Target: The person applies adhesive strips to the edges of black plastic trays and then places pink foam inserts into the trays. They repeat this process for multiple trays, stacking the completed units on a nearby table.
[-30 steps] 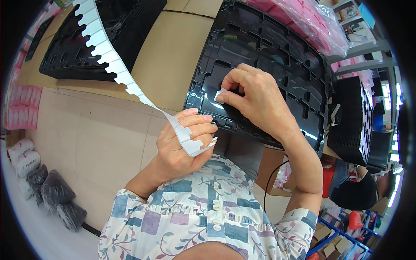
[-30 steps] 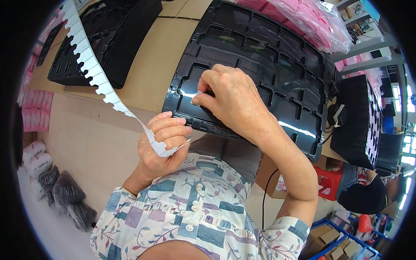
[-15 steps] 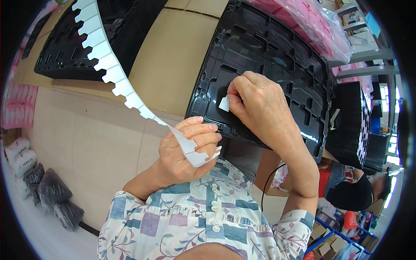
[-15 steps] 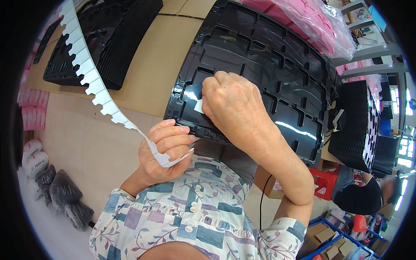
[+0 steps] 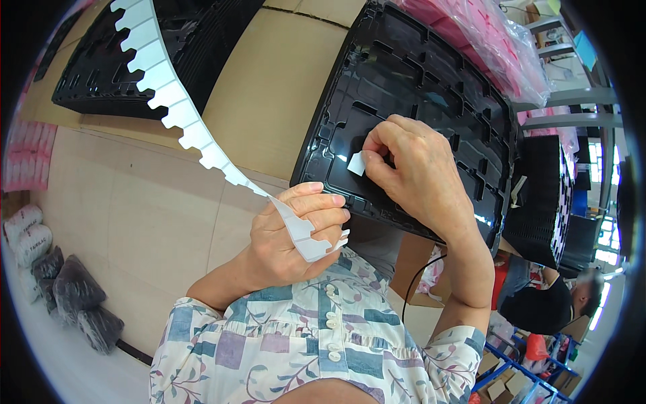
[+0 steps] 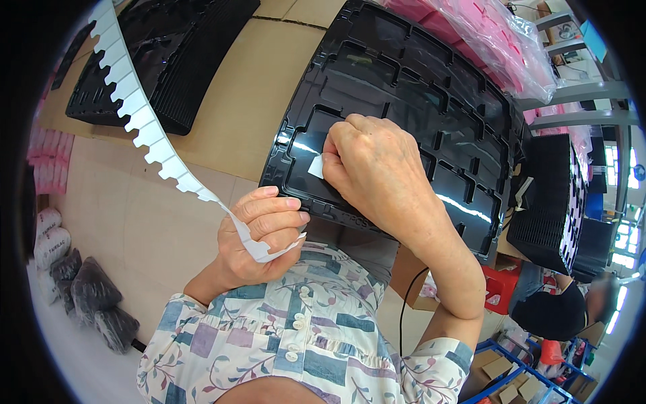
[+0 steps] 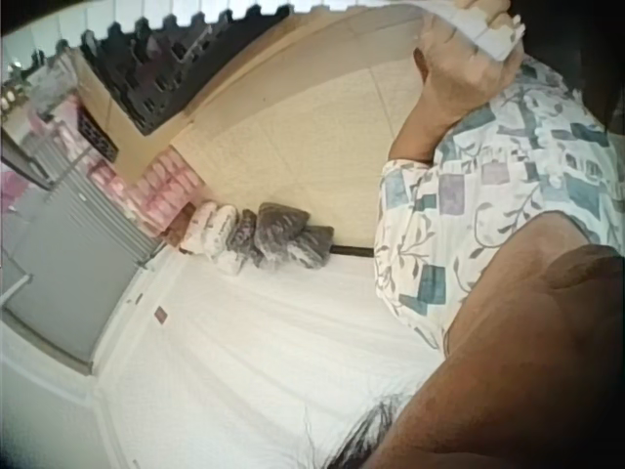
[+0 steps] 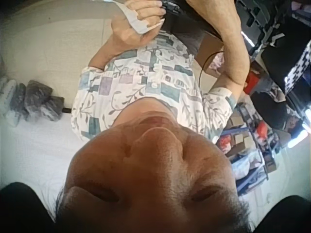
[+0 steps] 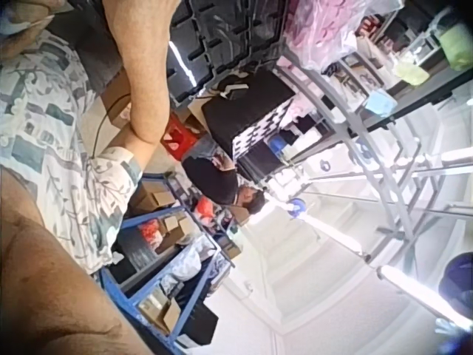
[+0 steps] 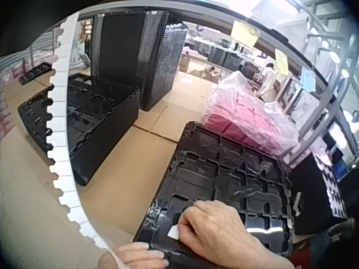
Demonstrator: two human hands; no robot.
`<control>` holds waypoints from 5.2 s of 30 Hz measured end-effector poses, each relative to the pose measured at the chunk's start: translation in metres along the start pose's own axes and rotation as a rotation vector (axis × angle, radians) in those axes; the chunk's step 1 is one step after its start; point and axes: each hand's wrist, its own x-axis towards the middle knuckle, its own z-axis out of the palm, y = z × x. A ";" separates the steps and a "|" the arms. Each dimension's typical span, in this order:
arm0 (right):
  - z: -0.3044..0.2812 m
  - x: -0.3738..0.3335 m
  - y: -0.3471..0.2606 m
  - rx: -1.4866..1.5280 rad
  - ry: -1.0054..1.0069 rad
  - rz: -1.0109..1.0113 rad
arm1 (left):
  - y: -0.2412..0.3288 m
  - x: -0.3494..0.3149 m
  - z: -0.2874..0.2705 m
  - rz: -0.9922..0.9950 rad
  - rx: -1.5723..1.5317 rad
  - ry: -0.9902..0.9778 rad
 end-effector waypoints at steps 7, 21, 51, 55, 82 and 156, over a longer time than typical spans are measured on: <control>0.003 0.002 -0.020 -0.422 -0.044 -0.468 | 0.000 0.004 -0.001 -0.007 -0.014 0.004; 0.010 0.004 0.009 -0.008 0.043 -0.140 | -0.008 0.004 0.002 0.010 -0.010 -0.004; 0.001 0.004 0.012 0.004 0.046 -0.170 | -0.011 0.007 -0.004 0.010 -0.027 -0.002; 0.004 0.000 0.008 -0.078 0.099 -0.194 | -0.003 0.005 -0.001 0.003 -0.023 0.004; -0.019 -0.016 -0.013 0.617 0.050 0.098 | -0.018 0.055 -0.013 -0.736 -1.008 0.050; -0.039 0.106 0.099 1.182 -0.214 0.371 | -0.132 0.179 0.004 -0.392 -0.994 -0.055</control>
